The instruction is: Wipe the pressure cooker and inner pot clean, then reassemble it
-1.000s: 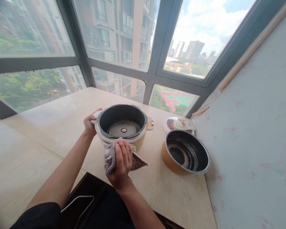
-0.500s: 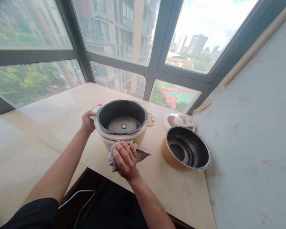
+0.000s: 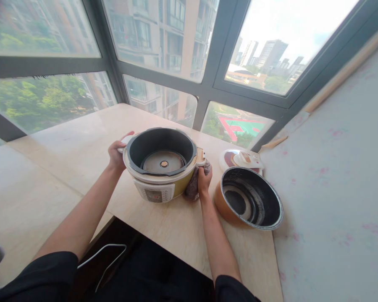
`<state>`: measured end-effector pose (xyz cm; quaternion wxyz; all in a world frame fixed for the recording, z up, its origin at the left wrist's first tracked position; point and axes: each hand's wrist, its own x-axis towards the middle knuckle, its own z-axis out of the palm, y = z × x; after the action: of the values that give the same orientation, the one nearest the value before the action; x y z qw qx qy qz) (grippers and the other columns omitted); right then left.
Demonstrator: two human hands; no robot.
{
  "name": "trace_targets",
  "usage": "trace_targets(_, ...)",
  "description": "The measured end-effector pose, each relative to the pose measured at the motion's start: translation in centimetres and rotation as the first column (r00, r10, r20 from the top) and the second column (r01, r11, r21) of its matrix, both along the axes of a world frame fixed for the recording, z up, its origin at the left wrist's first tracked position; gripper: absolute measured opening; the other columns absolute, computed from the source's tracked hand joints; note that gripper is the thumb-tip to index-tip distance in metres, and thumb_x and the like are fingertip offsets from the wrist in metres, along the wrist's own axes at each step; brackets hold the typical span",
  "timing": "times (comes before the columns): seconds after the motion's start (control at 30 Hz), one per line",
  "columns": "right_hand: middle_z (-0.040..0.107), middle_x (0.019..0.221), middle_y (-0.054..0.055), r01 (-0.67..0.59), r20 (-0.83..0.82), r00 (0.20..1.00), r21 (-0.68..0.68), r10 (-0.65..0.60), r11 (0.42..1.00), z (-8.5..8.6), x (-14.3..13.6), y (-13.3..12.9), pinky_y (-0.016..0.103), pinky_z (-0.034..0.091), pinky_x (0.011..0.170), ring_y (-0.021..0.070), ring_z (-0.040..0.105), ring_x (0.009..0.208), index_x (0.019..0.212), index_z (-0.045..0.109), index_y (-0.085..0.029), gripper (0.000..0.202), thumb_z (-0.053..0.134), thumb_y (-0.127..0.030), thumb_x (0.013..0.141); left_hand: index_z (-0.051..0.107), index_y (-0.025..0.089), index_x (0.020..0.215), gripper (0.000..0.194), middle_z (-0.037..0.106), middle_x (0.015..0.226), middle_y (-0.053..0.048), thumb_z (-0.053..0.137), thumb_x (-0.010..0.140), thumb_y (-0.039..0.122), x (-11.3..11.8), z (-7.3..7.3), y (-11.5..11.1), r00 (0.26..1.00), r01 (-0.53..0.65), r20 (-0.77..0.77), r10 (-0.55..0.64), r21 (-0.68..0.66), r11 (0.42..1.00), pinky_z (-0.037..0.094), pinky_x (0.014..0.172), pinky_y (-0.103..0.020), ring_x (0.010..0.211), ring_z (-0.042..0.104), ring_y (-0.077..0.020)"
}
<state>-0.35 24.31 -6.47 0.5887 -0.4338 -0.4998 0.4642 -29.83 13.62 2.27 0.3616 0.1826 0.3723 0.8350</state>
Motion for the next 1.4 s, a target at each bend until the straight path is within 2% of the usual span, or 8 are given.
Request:
trace_targets(0.2,0.069,0.080,-0.002,-0.147,-0.082,0.988,-0.192,0.133,0.970,-0.5,-0.5,1.9,0.027,0.053,0.083,0.0182,0.064,0.099,0.085,0.061,-0.026,0.014,0.063,-0.032,0.072,0.069,0.012,0.099,0.043,0.075,0.114,-0.015,0.056,0.059,0.019,-0.2,0.0,0.1,0.999,0.011,0.031,-0.011,0.014,1.000,0.051,0.105,-0.052,0.119,0.065,-0.0376)
trace_targets(0.43,0.064,0.074,-0.003,-0.054,-0.167,0.986,-0.241,0.014,0.969,-0.9,0.2,-3.7,0.027,0.052,0.068,0.0159,0.059,0.073,0.076,0.058,-0.023,0.013,0.060,-0.032,0.069,0.070,0.013,0.095,0.037,0.074,0.113,-0.014,0.057,0.060,0.018,-0.5,0.3,0.9,0.998,0.024,0.050,-0.025,0.021,0.999,0.054,0.101,-0.047,0.114,0.068,-0.0339)
trace_targets(0.57,0.071,0.100,0.003,0.151,-0.227,0.957,-0.149,-0.182,0.977,1.4,-0.7,-7.5,0.034,0.054,0.087,0.0196,0.065,0.093,0.101,0.066,-0.018,0.032,0.067,-0.033,0.073,0.069,0.015,0.091,0.029,0.074,0.115,-0.014,0.059,0.065,0.021,-0.7,0.6,1.7,0.998,0.035,0.045,-0.034,-0.006,0.999,0.056,0.099,-0.046,0.112,0.070,-0.0341)
trace_targets(0.73,0.070,0.118,0.010,0.244,-0.199,0.949,-0.035,-0.246,0.969,4.6,-2.1,-10.1,0.042,0.052,0.100,0.0234,0.067,0.107,0.118,0.063,-0.015,0.043,0.068,-0.038,0.082,0.070,0.017,0.090,0.029,0.076,0.112,-0.012,0.058,0.065,0.023,-0.7,0.7,2.1,0.999,0.041,0.017,-0.041,-0.047,0.998,0.057,0.097,-0.047,0.110,0.071,-0.0332)
trace_targets(0.9,0.064,0.131,0.017,0.337,-0.009,0.940,0.154,-0.340,0.929,3.1,-3.4,-13.0,0.050,0.049,0.107,0.0275,0.064,0.119,0.130,0.056,-0.015,0.047,0.062,-0.039,0.091,0.071,0.017,0.088,0.030,0.077,0.111,-0.011,0.060,0.061,0.025,-0.9,0.3,2.1,0.999,0.036,0.003,-0.036,-0.030,0.999,0.057,0.096,-0.050,0.111,0.070,-0.0355)
trace_targets(1.1,0.055,0.145,0.022,0.102,0.185,0.956,0.523,-0.229,0.846,-0.4,-3.0,-16.1,0.061,0.045,0.110,0.0342,0.053,0.138,0.147,0.045,-0.017,0.059,0.062,-0.035,0.093,0.072,0.011,0.096,0.046,0.076,0.106,-0.016,0.058,0.055,0.023,-1.1,-0.1,2.0,0.998,0.066,0.023,-0.066,0.004,0.998,0.053,0.101,-0.052,0.112,0.068,-0.0383)
trace_targets(1.3,0.067,0.134,0.017,-0.103,0.324,0.942,0.533,-0.090,0.840,0.1,0.5,-16.5,0.050,0.058,0.099,0.0304,0.067,0.122,0.141,0.055,-0.020,0.051,0.064,-0.028,0.092,0.069,0.011,0.104,0.054,0.076,0.108,-0.013,0.053,0.053,0.023,-0.9,-0.1,1.8,0.994,0.101,0.041,-0.101,-0.001,0.995,0.054,0.097,-0.050,0.110,0.068,-0.0356)
trace_targets(1.4,0.074,0.121,0.015,-0.108,0.388,0.913,0.522,-0.123,0.846,0.9,2.2,-16.2,0.043,0.063,0.090,0.0280,0.074,0.108,0.135,0.060,-0.018,0.047,0.067,-0.029,0.090,0.069,0.012,0.109,0.058,0.076,0.105,-0.010,0.052,0.054,0.023,-0.9,0.0,1.7,0.992,0.120,0.052,-0.119,-0.014,0.993,0.056,0.091,-0.046,0.103,0.070,-0.0324)
